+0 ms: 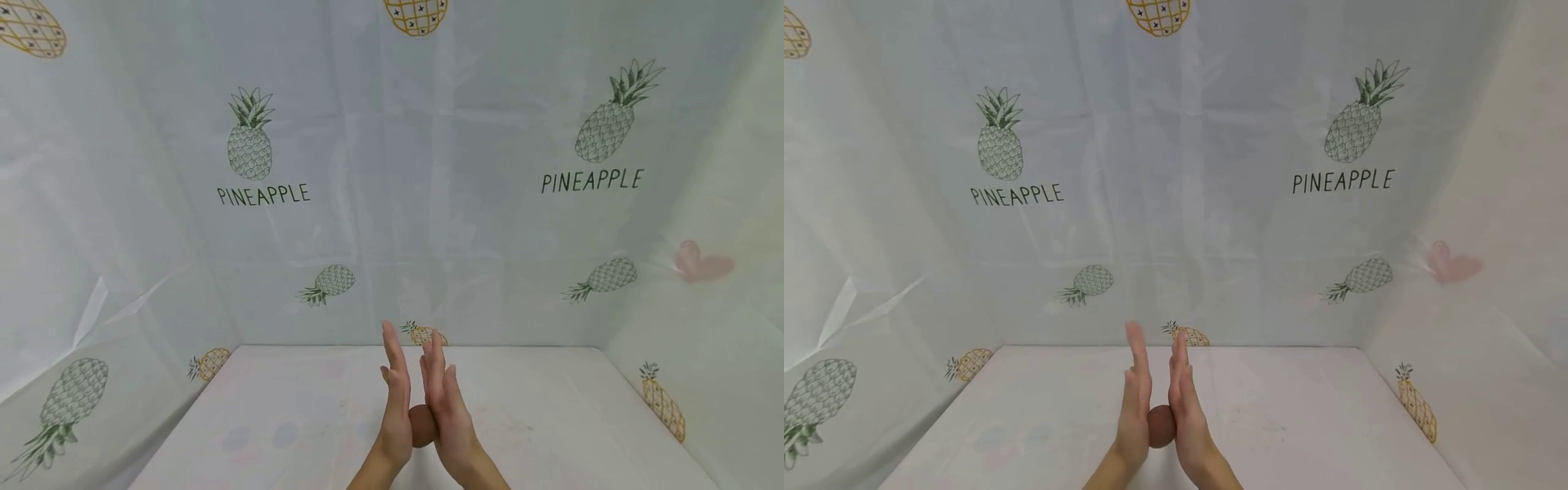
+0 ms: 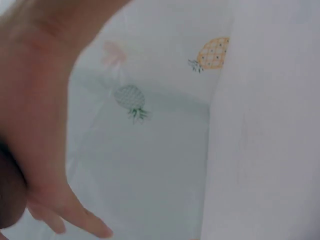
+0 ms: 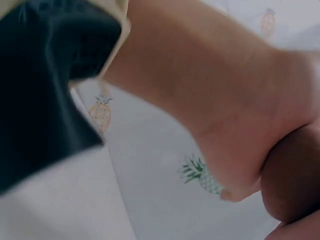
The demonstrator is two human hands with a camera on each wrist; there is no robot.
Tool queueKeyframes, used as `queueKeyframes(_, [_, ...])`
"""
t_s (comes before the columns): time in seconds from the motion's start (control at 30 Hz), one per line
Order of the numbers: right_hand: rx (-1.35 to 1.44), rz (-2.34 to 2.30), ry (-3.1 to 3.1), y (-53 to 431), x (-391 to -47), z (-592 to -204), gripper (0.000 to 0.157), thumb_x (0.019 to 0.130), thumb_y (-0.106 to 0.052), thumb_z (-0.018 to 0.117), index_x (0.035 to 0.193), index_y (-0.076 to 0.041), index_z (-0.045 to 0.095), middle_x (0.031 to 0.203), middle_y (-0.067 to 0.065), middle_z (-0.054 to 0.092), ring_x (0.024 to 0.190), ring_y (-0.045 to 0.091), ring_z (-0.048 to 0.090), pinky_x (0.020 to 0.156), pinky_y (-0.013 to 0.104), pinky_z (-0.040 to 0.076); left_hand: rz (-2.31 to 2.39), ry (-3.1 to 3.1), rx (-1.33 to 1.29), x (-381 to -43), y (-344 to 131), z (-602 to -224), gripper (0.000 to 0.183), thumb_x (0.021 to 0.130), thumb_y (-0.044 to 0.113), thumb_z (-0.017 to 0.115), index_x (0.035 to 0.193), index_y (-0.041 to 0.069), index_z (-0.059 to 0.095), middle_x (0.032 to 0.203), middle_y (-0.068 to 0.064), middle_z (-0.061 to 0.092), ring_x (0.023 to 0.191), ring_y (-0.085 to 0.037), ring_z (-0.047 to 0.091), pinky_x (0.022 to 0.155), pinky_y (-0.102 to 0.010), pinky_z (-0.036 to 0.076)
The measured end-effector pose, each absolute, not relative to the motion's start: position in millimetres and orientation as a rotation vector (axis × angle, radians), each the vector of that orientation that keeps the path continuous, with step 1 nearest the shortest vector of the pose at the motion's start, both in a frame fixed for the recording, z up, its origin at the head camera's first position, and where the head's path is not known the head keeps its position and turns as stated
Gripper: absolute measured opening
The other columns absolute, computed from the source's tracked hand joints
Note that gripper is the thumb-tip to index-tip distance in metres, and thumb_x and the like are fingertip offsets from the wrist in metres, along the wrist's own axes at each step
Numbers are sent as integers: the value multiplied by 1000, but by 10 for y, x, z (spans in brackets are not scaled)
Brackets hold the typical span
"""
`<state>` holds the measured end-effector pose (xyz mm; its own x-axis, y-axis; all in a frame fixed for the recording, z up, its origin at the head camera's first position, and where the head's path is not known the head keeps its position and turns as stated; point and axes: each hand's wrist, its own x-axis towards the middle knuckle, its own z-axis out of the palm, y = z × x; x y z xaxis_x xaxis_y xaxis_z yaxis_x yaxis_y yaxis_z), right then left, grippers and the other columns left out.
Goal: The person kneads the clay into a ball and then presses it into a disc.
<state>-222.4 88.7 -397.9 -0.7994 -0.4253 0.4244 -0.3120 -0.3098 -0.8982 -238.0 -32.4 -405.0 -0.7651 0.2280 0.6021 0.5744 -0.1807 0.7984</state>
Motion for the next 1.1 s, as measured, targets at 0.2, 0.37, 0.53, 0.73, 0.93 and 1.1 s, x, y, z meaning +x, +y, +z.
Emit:
queueKeyframes(0.2, [-988, -2296, 1831, 882, -2152, -3925, 57, 107, -56, -13, 163, -50, -20, 173, -19, -21, 161, 23, -25, 116, 70, -29, -2023, -1819, -869, -2517, -351, -4130, 61, 112, 48, 2, 167, 36, -20, 173, 10, -30, 157, -20, -34, 111, -66, -37])
queueKeyframes(0.37, [-1019, -2351, 1840, 926, -2136, -3870, 58, 107, -56, -14, 164, -50, -20, 175, -16, -20, 161, 25, -25, 115, 72, -28, -2018, -1873, -832, -2524, -294, -4180, 61, 112, 48, 4, 168, 36, -18, 174, 9, -27, 158, -20, -32, 112, -66, -36])
queueKeyframes(0.53, [-1045, -2422, 1826, 1027, -2150, -3809, 57, 106, -56, -14, 163, -53, -19, 175, -14, -22, 161, 27, -25, 117, 69, -28, -2060, -1938, -921, -2433, -178, -4231, 58, 113, 44, 2, 167, 38, -18, 174, 12, -25, 159, -18, -30, 112, -66, -36])
queueKeyframes(0.73, [-1023, -2500, 1867, 1135, -2183, -3768, 56, 106, -58, -12, 162, -55, -16, 174, -14, -25, 161, 29, -27, 116, 70, -29, -2092, -1975, -1046, -2272, -60, -4232, 55, 113, 44, -3, 166, 42, -18, 173, 19, -25, 158, -17, -30, 114, -67, -33])
queueKeyframes(0.93, [-954, -2577, 1959, 1204, -2228, -3783, 55, 110, -56, -4, 164, -54, -12, 174, -15, -22, 161, 25, -26, 116, 70, -29, -2179, -2001, -1093, -2096, -22, -4111, 55, 111, 53, -4, 164, 49, -20, 171, 22, -28, 155, -17, -33, 110, -76, -31])
queueKeyframes(1.1, [-895, -2567, 1963, 1194, -2304, -3891, 55, 111, -55, -3, 165, -53, -12, 174, -18, -22, 161, 22, -27, 114, 73, -28, -2140, -1935, -1204, -1938, -74, -3979, 55, 113, 44, -4, 165, 44, -20, 171, 21, -30, 153, -18, -38, 108, -76, -31])
